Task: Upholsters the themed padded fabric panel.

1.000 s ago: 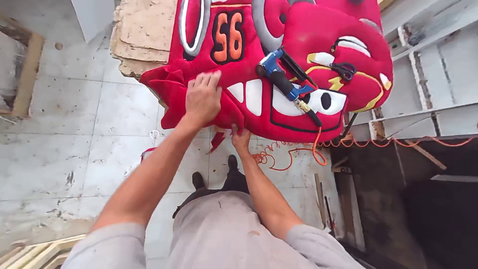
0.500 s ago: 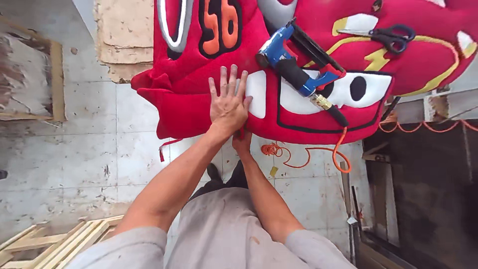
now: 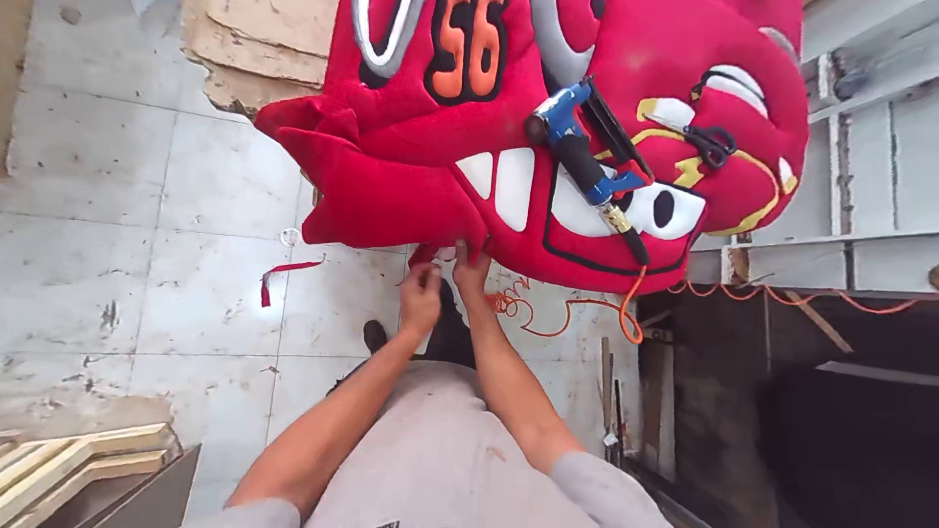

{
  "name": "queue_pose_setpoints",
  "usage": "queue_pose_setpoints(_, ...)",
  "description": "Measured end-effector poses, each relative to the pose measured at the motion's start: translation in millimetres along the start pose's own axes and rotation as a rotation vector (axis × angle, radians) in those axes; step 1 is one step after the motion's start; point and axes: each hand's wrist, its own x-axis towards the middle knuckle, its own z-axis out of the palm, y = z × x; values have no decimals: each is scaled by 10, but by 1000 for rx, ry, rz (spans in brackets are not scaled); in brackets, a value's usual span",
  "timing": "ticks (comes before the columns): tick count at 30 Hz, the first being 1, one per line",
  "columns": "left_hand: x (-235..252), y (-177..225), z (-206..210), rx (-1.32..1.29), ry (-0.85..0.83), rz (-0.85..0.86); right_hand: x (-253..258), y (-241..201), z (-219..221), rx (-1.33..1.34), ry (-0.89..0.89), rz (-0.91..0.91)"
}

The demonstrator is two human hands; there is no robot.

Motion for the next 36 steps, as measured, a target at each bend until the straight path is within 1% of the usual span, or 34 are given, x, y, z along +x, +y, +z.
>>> queue_pose_setpoints(1,73,-58,-10,-127,-3,-158,80,416,74,53,88,-232)
queue_pose_setpoints(2,189,-72,3,-250,-15,-257,166,617,139,103,143,-369)
queue_pose_setpoints(3,296,-54,30,-365,-31,-323,206,680,171,138,158,-420)
queue_pose_setpoints(5,422,-17,103,-500,-17,-378,186,675,178,154,148,-416)
queue_pose_setpoints(7,483,0,168,-561,18,-386,182,649,156,149,144,-408)
queue_pose_setpoints(10,489,-25,196,-643,-14,-428,157,646,110,119,125,-417)
queue_pose_setpoints(13,507,-15,211,-663,-66,-427,77,633,49,80,102,-420)
queue_pose_setpoints(15,478,17,196,-667,-64,-423,-48,651,-40,34,81,-434)
queue_pose_setpoints(17,454,75,114,-669,-54,-414,-207,621,-161,-51,129,-465)
queue_pose_setpoints(18,433,112,53,-664,-56,-406,-290,581,-231,-89,162,-474)
queue_pose_setpoints(19,412,161,-13,-672,-65,-397,-355,509,-302,-132,152,-457)
queue_pose_setpoints(21,373,273,-120,-725,-87,-391,-440,269,-412,-206,59,-338)
queue_pose_setpoints(22,366,330,-157,-764,-103,-384,-449,128,-432,-199,16,-312)
queue_pose_setpoints(24,340,427,-233,-846,-180,-325,-443,-164,-429,-192,-29,-383)
queue_pose_setpoints(26,272,500,-329,-882,-261,-227,-398,-529,-405,-252,-106,-459)
queue_pose_setpoints(28,161,530,-408,-833,-312,-142,-264,-898,-359,-264,-267,-424)
queue_pose_setpoints(30,167,499,-442,-769,-299,-10,-82,-1249,-254,-262,-459,-350)
queue_pose_setpoints(31,160,462,-446,-711,-277,75,8,-1369,-209,-285,-528,-331)
queue_pose_setpoints(32,145,432,-453,-628,-231,170,93,-1452,-163,-323,-559,-333)
queue_pose_setpoints(34,89,387,-473,-418,-79,336,229,-1523,-106,-389,-587,-365)
queue_pose_setpoints(36,-60,330,-469,-164,107,471,321,-1497,-146,-427,-662,-407)
